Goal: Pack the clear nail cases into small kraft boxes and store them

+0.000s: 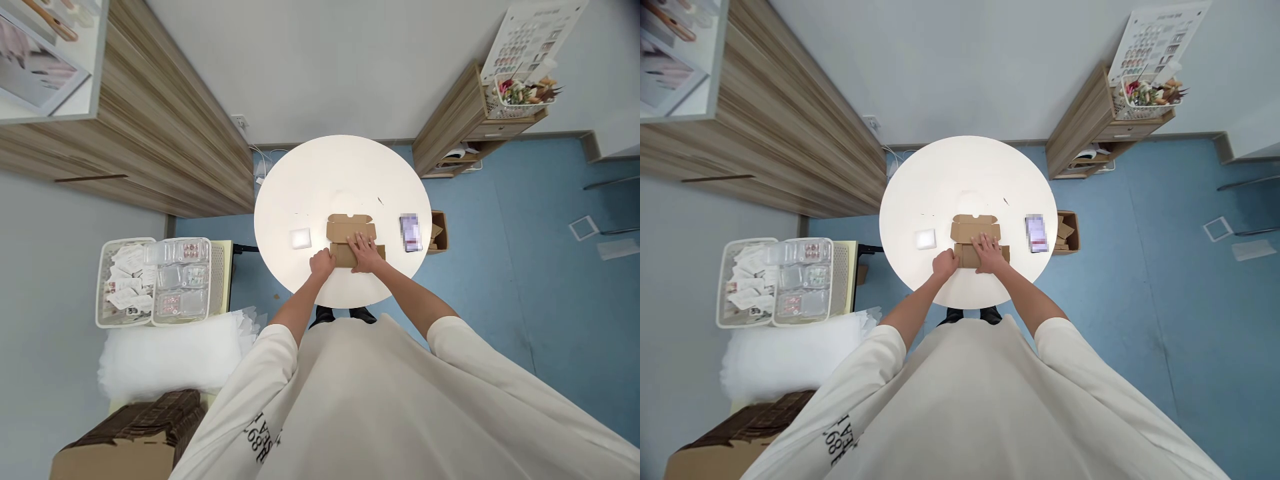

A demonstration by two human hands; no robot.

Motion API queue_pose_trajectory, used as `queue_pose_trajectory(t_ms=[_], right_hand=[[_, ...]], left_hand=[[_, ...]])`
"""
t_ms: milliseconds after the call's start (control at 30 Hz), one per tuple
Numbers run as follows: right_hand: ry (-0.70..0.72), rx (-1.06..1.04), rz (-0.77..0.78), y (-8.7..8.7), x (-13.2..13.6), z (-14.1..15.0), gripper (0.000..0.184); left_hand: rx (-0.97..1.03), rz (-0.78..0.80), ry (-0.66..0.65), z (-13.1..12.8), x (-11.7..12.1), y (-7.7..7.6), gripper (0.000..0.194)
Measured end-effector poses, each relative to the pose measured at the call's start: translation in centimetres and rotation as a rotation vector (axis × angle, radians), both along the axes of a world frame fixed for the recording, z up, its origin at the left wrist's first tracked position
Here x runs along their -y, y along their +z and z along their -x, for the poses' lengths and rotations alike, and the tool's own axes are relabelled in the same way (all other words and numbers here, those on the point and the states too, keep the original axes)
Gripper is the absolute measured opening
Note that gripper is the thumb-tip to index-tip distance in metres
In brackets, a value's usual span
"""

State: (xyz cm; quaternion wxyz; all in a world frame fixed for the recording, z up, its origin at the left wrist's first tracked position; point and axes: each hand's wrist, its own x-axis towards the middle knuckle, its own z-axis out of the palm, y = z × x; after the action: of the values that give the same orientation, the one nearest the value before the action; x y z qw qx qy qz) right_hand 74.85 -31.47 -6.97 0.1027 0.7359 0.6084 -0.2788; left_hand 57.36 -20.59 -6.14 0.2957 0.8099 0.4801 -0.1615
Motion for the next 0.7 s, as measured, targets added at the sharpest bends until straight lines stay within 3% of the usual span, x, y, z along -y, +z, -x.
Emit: queue_pose_trajectory(t_ms=[700], right_hand=[[-0.015,0.001,-0.003,0.00,0.11,0.30,0.133]], left_hand=[[-0.072,-0.064,-0.121,-0.68,0.17,1.01,0.022]])
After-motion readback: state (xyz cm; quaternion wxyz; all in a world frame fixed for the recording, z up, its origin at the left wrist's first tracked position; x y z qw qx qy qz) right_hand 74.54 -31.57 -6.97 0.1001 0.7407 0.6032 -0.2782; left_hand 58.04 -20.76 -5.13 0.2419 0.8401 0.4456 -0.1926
